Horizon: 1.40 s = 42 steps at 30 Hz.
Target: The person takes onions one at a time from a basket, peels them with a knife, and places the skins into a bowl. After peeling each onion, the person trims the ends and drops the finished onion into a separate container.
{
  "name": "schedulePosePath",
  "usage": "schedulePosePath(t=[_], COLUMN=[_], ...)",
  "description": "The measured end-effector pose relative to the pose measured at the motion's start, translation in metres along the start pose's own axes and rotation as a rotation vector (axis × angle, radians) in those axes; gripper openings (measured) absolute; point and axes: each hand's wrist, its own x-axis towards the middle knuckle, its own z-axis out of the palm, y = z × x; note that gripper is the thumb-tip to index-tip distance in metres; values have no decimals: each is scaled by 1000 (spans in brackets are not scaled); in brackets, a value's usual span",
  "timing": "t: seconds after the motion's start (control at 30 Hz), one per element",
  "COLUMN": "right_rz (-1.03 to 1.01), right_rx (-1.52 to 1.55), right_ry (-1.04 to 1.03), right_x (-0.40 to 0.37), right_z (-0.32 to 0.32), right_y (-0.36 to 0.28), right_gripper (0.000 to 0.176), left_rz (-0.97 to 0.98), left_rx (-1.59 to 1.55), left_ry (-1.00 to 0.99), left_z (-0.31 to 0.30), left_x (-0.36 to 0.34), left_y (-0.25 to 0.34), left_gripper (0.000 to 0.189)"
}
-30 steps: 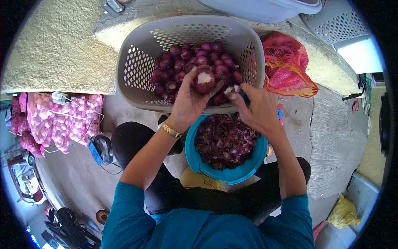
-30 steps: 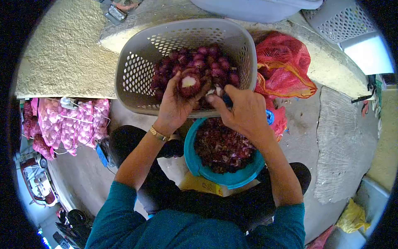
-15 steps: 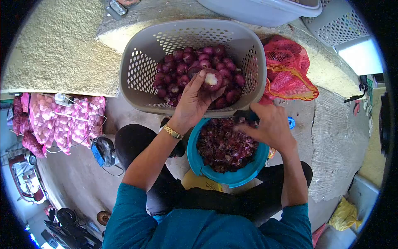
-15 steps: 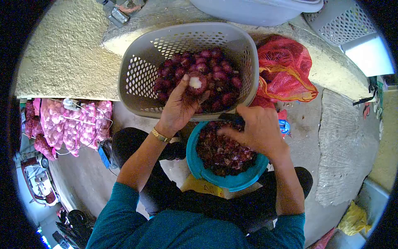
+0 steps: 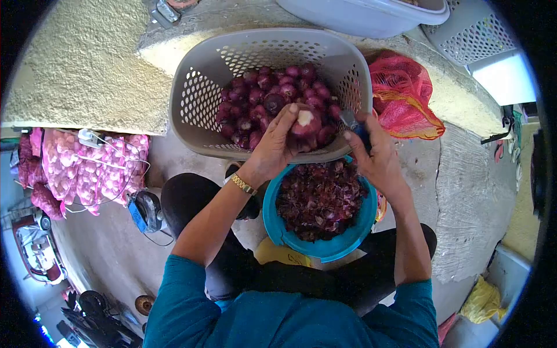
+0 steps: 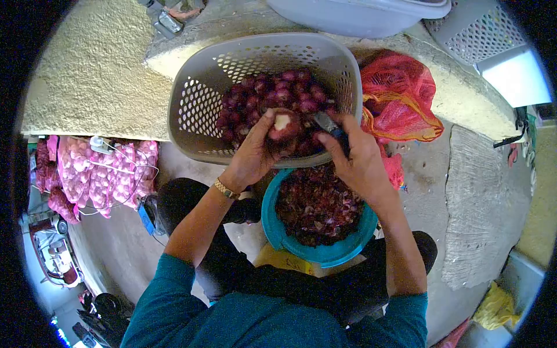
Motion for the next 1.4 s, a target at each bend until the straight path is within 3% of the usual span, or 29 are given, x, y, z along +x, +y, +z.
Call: schedulePosePath(t=[0.07,0.2,0.5,0.67,0.93,1.0,1.4], right_rz=[33,33,-59,-67,-44,-122,-96], right_rx=[-37,-112,-174,-191,-184,-193,-161], right_ry=[-93,-223,-189,-200,-233,-185,-213], right_x=[-1,1,5,4,5,5,5], right_z=[0,7,19,19,17,21,21], right_y=[2,-1,0,2,2,4,6], right_gripper=[30,33,44,44,45,45,44], left_rz=[-86,-68,-181,-159,-196,-206,-198], left_rx=[66,99,62,160,196,202,225], left_ry=[141,81,47,-44,7,23,-37], left_z=[5,11,19,13,17,16,1], left_x=[-1,-3,-5,-3,-6,-6,-2], left_y=[4,9,11,4,7,6,-1], left_gripper=[50,57,61,64,68,68,71])
